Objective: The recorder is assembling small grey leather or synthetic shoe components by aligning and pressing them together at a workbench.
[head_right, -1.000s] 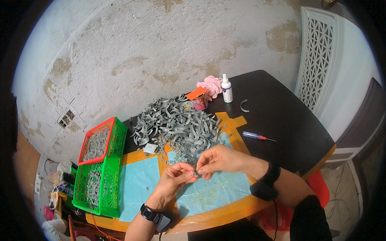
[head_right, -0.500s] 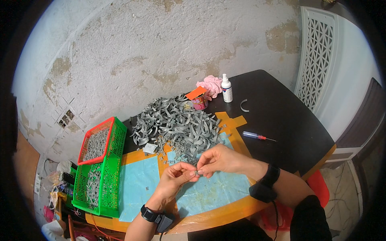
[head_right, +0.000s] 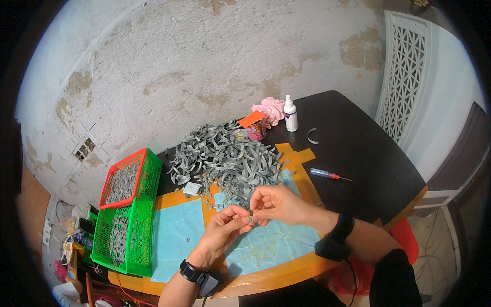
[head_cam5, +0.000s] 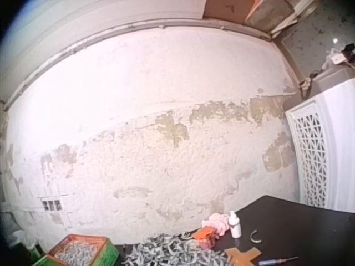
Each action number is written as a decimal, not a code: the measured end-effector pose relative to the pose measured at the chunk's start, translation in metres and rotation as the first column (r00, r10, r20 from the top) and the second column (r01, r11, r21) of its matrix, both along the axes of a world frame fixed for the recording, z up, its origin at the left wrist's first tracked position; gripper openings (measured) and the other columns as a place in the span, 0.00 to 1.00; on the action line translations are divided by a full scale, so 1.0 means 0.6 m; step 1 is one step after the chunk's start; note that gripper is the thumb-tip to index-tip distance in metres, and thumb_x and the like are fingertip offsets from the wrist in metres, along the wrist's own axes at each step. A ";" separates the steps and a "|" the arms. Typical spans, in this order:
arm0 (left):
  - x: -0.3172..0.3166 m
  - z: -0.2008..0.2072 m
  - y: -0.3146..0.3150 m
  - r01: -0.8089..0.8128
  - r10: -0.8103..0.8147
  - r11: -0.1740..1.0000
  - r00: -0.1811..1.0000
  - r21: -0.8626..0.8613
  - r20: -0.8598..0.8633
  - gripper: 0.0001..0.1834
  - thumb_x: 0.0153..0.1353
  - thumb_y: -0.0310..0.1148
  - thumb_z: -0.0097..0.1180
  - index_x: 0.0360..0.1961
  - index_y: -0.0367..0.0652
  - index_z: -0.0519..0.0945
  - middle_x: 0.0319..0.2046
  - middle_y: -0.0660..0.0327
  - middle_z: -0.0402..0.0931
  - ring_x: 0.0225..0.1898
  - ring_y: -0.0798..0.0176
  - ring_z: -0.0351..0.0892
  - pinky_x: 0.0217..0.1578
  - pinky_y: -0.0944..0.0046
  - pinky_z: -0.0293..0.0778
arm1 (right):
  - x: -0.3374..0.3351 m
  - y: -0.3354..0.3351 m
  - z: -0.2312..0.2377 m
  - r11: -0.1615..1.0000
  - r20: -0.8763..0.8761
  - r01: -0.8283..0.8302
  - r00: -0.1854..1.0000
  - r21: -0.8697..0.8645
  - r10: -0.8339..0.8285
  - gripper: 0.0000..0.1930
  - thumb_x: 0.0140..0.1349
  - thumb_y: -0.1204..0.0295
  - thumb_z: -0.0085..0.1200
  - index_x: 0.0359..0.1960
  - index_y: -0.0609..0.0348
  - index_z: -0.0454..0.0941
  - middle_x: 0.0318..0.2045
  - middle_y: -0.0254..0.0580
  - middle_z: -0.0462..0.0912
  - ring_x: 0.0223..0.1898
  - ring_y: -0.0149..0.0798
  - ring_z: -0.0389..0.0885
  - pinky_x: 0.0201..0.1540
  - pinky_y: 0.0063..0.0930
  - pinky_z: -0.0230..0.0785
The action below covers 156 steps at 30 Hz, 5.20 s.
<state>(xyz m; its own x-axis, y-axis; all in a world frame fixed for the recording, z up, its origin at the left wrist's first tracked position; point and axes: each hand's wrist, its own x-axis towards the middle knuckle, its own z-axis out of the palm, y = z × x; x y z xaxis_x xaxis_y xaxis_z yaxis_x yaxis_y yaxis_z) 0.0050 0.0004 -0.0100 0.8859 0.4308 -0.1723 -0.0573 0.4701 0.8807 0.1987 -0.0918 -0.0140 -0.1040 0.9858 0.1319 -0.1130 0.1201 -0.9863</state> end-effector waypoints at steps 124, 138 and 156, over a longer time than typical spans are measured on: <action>-0.005 0.008 -0.003 -0.251 0.149 0.571 0.968 0.781 0.203 0.11 0.44 0.25 0.70 0.32 0.43 0.86 0.34 0.63 0.79 0.40 0.67 0.75 0.45 0.66 0.70 | -0.028 -0.010 0.006 0.991 -0.358 -0.125 0.925 0.036 0.130 0.14 0.59 0.82 0.55 0.36 0.57 0.61 0.39 0.44 0.76 0.40 0.32 0.76 0.41 0.26 0.70; -0.007 0.016 -0.005 -0.185 0.076 0.498 0.982 0.847 0.170 0.11 0.49 0.24 0.67 0.35 0.41 0.83 0.33 0.63 0.77 0.36 0.67 0.74 0.37 0.70 0.72 | -0.027 -0.007 -0.004 0.993 -0.377 -0.116 0.921 -0.019 0.101 0.12 0.57 0.79 0.59 0.35 0.58 0.65 0.34 0.38 0.78 0.36 0.30 0.78 0.37 0.25 0.73; -0.007 0.017 0.001 -0.233 0.096 0.341 0.972 0.911 0.213 0.12 0.48 0.20 0.65 0.35 0.38 0.79 0.35 0.60 0.78 0.36 0.65 0.75 0.38 0.68 0.72 | -0.019 -0.009 0.009 0.985 -0.429 -0.131 0.901 -0.115 0.069 0.09 0.59 0.79 0.56 0.40 0.61 0.70 0.37 0.40 0.79 0.39 0.31 0.81 0.45 0.28 0.76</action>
<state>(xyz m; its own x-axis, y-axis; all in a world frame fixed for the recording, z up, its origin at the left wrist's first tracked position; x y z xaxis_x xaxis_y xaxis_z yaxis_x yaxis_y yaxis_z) 0.0010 0.0010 0.0001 0.7588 0.3928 0.5196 -0.1524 -0.6685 0.7279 0.1876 -0.0972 -0.0086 -0.1679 0.9846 0.0493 -0.5262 -0.0472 -0.8491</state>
